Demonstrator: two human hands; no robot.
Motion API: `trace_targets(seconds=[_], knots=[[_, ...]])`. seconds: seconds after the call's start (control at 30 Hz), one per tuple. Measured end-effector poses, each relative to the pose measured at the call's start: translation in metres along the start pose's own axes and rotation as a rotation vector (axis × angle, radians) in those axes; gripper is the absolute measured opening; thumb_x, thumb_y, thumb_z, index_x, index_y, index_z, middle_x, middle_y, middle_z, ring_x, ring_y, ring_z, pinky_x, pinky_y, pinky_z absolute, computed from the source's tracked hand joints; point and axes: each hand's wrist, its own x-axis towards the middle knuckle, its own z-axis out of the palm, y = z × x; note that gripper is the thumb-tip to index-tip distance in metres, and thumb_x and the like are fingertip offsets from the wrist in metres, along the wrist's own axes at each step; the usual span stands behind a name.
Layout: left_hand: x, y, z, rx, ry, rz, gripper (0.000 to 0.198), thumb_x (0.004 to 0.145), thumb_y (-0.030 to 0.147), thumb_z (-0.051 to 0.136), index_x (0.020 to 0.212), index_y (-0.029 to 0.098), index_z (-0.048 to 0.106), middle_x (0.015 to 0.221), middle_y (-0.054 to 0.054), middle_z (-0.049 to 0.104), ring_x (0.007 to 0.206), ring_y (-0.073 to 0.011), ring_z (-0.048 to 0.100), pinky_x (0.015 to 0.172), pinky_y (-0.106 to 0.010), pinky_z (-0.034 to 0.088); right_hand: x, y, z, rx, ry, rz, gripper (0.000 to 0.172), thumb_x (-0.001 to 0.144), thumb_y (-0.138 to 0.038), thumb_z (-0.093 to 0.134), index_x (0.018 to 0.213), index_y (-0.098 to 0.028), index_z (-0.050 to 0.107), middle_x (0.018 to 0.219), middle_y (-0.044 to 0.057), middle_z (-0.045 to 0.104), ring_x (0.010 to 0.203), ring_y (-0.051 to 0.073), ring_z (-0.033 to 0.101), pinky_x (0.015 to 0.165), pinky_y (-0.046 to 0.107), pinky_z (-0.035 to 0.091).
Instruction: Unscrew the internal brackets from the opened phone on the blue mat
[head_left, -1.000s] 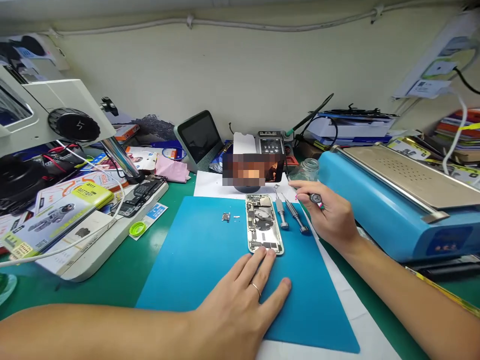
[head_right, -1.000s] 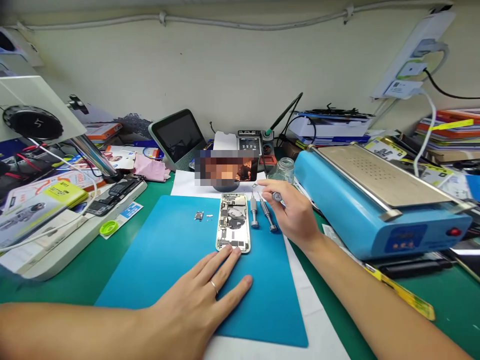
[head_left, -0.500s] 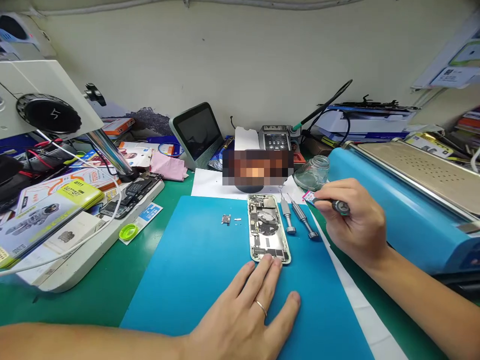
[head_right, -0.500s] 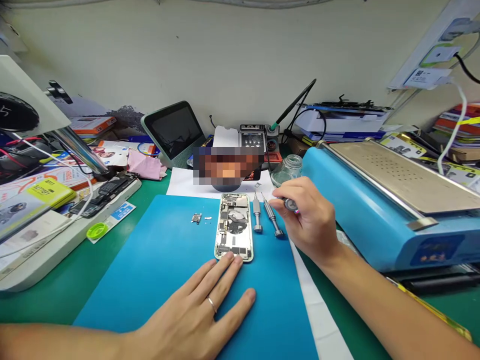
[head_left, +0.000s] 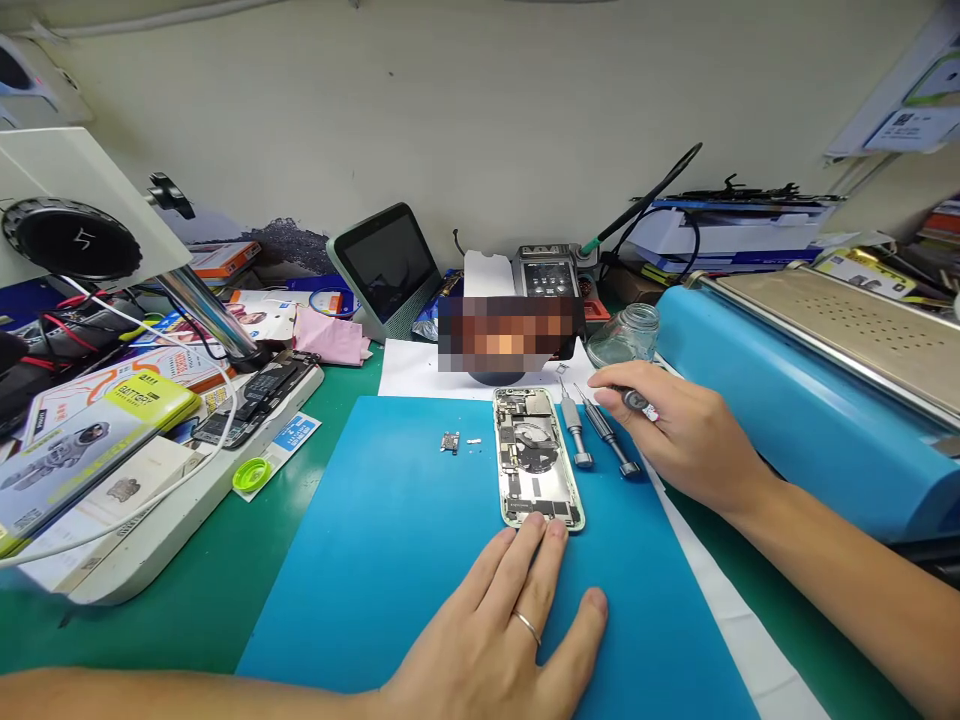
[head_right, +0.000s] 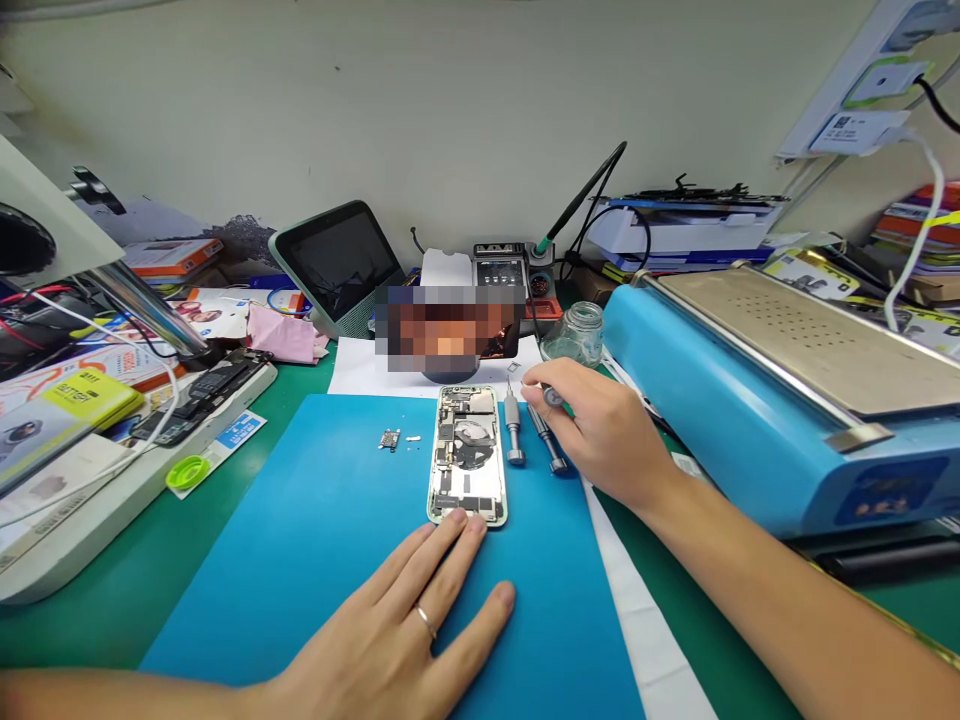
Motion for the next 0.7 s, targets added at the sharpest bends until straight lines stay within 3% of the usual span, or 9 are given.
trace_targets(seconds=[0.2, 0.37, 0.47, 0.57, 0.7], knots=[[0.0, 0.003, 0.003, 0.018, 0.035, -0.029, 0.051, 0.107, 0.046, 0.051, 0.149, 0.017, 0.05, 0.148, -0.019, 0.058, 0.142, -0.0351, 0.053, 0.113, -0.042, 0.045, -0.002, -0.001, 0.001, 0.007, -0.085, 0.053, 0.017, 0.104, -0.027, 0.054, 0.116, -0.021, 0.065, 0.114, 0.008, 0.075, 0.104, 0.024, 0.073, 0.09, 0.034, 0.056], [0.001, 0.002, 0.003, 0.022, -0.009, -0.003, 0.054, 0.107, 0.045, 0.051, 0.152, 0.015, 0.048, 0.148, -0.024, 0.057, 0.142, -0.0384, 0.052, 0.111, -0.044, 0.048, -0.005, -0.005, -0.002, 0.034, -0.129, 0.097, 0.028, 0.101, -0.037, 0.061, 0.124, -0.022, 0.064, 0.124, 0.009, 0.074, 0.109, 0.026, 0.072, 0.091, 0.036, 0.057], [0.0, 0.0, 0.0, 0.018, -0.038, 0.029, 0.057, 0.107, 0.047, 0.049, 0.153, 0.013, 0.047, 0.147, -0.025, 0.058, 0.141, -0.0395, 0.053, 0.109, -0.045, 0.049, -0.005, -0.004, -0.009, 0.075, -0.127, 0.158, 0.029, 0.104, -0.042, 0.052, 0.122, -0.022, 0.065, 0.124, 0.009, 0.074, 0.112, 0.028, 0.071, 0.095, 0.039, 0.056], [-0.001, -0.001, -0.002, 0.016, -0.072, 0.059, 0.061, 0.107, 0.051, 0.049, 0.155, 0.013, 0.045, 0.147, -0.026, 0.057, 0.14, -0.0403, 0.054, 0.108, -0.045, 0.05, -0.005, 0.001, -0.016, 0.073, -0.118, 0.268, 0.033, 0.108, -0.036, 0.038, 0.116, -0.023, 0.067, 0.119, 0.008, 0.076, 0.11, 0.027, 0.071, 0.096, 0.041, 0.055], [-0.004, -0.002, -0.001, 0.002, -0.09, 0.072, 0.064, 0.107, 0.05, 0.049, 0.158, 0.013, 0.041, 0.15, -0.026, 0.054, 0.142, -0.0417, 0.05, 0.11, -0.046, 0.046, -0.006, 0.007, -0.02, -0.001, -0.197, 0.311, 0.027, 0.103, -0.027, 0.045, 0.112, -0.022, 0.07, 0.113, 0.007, 0.078, 0.102, 0.028, 0.073, 0.092, 0.042, 0.056]])
